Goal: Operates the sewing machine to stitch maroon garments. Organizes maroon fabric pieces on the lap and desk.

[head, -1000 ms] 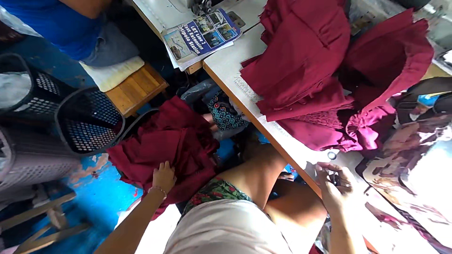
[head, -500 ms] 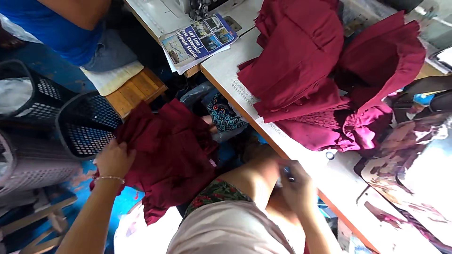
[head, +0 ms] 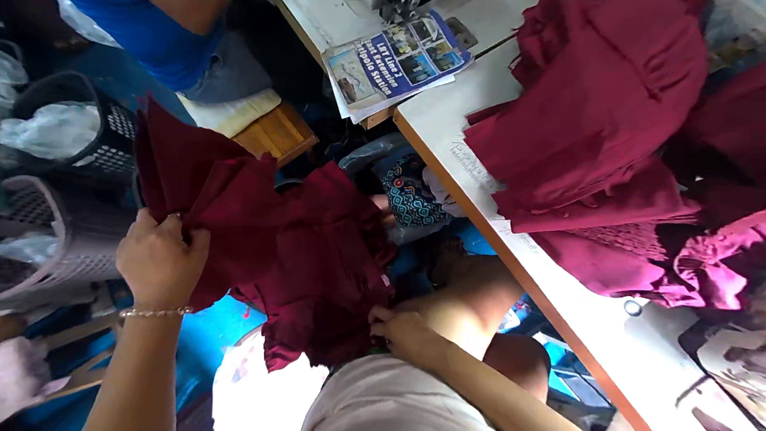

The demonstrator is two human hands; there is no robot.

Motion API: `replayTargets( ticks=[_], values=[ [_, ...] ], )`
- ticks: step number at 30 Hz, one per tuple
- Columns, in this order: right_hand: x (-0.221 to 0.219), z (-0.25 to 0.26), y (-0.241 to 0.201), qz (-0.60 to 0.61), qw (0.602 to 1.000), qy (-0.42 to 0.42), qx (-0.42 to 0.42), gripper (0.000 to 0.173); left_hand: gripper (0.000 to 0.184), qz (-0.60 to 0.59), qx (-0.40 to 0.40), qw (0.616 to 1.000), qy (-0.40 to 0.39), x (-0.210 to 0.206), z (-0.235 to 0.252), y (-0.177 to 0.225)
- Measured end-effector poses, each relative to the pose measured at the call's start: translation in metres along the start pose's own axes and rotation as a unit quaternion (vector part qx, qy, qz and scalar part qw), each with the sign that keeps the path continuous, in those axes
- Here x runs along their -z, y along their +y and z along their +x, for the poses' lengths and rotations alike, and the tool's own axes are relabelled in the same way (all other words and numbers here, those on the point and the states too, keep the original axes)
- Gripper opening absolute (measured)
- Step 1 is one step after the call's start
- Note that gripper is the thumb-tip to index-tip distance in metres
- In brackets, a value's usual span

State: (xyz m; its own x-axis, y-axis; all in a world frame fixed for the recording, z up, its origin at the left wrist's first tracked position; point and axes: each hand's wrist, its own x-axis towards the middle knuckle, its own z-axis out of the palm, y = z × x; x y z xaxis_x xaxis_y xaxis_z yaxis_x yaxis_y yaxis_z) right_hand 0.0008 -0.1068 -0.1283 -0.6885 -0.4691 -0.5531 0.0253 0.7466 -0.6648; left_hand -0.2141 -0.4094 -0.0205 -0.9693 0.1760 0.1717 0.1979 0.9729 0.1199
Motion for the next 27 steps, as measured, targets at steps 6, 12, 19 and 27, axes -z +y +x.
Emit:
replayTargets(
  ticks=[6, 12, 19, 27],
  values=[
    [0.009, 0.022, 0.017, 0.071, 0.987, -0.026, -0.144, 0.074, 0.03, -0.025, -0.032, 0.999, 0.007, -0.011, 0.019, 0.015],
    [0.008, 0.052, 0.02, 0.029, 0.975, -0.109, -0.191, 0.074, 0.03, -0.058, -0.037, 0.998, -0.012, -0.014, 0.014, 0.014],
    [0.04, 0.045, -0.021, -0.058, 0.985, -0.115, -0.114, 0.034, 0.035, -0.016, -0.009, 1.0, -0.008, -0.01, 0.012, -0.01],
    [0.13, 0.035, -0.013, -0.008, 0.919, 0.373, -0.13, 0.055, 0.037, 0.027, -0.008, 0.999, 0.033, -0.003, 0.02, 0.005]
  ],
)
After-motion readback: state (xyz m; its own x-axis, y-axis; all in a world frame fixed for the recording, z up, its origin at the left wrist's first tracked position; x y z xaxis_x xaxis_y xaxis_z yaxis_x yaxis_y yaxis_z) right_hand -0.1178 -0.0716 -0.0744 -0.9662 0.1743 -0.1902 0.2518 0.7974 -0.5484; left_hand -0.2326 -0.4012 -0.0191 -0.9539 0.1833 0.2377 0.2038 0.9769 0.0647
